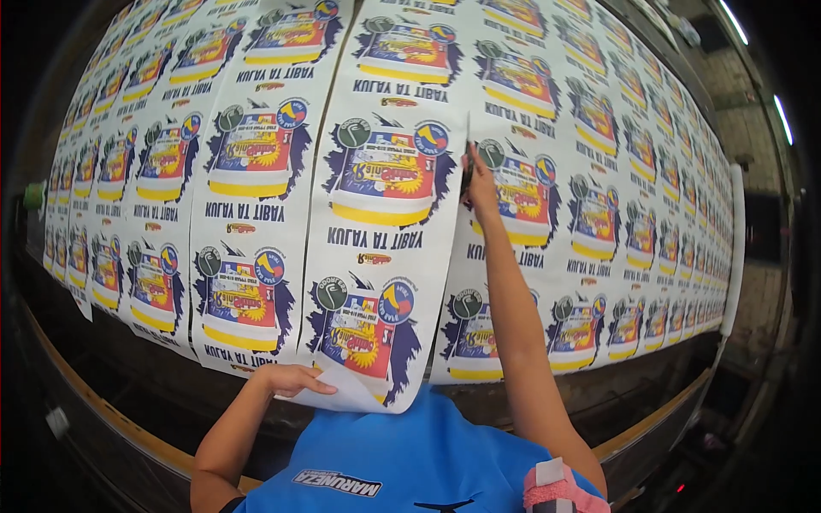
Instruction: Unrolling a large roll of printed fabric and cutting it with scissors along designated lines on a long workshop table
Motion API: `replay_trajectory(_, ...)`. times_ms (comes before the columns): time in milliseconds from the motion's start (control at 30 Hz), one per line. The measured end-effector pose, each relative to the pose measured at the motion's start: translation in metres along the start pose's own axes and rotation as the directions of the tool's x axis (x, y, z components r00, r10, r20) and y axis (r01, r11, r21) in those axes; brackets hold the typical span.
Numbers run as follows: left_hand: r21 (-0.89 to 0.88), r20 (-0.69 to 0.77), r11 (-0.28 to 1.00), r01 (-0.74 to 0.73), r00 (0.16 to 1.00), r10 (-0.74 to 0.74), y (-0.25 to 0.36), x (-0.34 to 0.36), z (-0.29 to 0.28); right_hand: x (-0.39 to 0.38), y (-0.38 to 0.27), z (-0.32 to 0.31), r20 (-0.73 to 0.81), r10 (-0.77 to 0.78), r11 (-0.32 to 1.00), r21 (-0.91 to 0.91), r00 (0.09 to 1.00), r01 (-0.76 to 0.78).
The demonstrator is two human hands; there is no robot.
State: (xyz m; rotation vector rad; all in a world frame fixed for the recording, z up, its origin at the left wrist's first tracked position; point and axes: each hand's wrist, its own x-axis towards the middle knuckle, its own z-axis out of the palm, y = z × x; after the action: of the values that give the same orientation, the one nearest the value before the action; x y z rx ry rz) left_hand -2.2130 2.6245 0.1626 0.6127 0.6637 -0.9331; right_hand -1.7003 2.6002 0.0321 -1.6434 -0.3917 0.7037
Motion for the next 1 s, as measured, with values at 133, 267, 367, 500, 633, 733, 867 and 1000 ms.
replay_trajectory(133,-0.249,-0.006,0.968,0.034,0.999,-0.037,-0.012,-0.011,-0.008,0.070,-0.027,0.006,0.012,0.095,0.993,-0.072,0.995,-0.094)
replay_trajectory(267,-0.379,-0.010,0.925,0.009,1.000,-0.013,-0.023,-0.019,-0.009,0.142,-0.044,0.016,0.078,0.072,0.997,-0.025,0.994,-0.070)
replay_trajectory(367,-0.446,0.014,0.895,0.008,1.000,-0.002,-0.032,-0.018,-0.008,0.195,-0.062,0.020,0.035,0.135,0.986,-0.105,0.990,-0.130)
replay_trajectory(500,-0.381,-0.064,0.921,-0.081,0.996,0.062,-0.045,-0.023,-0.004,0.239,-0.089,0.025,0.105,0.041,0.989,-0.142,0.994,-0.026)
replay_trajectory(633,-0.580,-0.108,0.808,-0.103,0.993,0.049,-0.031,-0.022,-0.004,0.202,-0.102,0.010,0.106,-0.061,0.991,-0.112,0.992,0.073)
replay_trajectory(733,-0.498,0.301,0.761,-0.416,0.740,0.602,-0.001,0.001,0.001,0.116,-0.091,-0.023,0.183,-0.118,0.985,-0.106,0.976,0.139)
replay_trajectory(867,0.349,-0.212,0.754,-0.557,0.736,0.643,0.023,0.030,0.012,-0.041,-0.042,-0.102,0.006,-0.002,0.991,-0.131,1.000,0.003)
replay_trajectory(1000,0.941,-0.335,0.298,0.162,0.577,0.745,0.008,0.068,0.028,-0.212,0.020,-0.229,-0.330,0.060,0.994,0.106,0.942,-0.027)
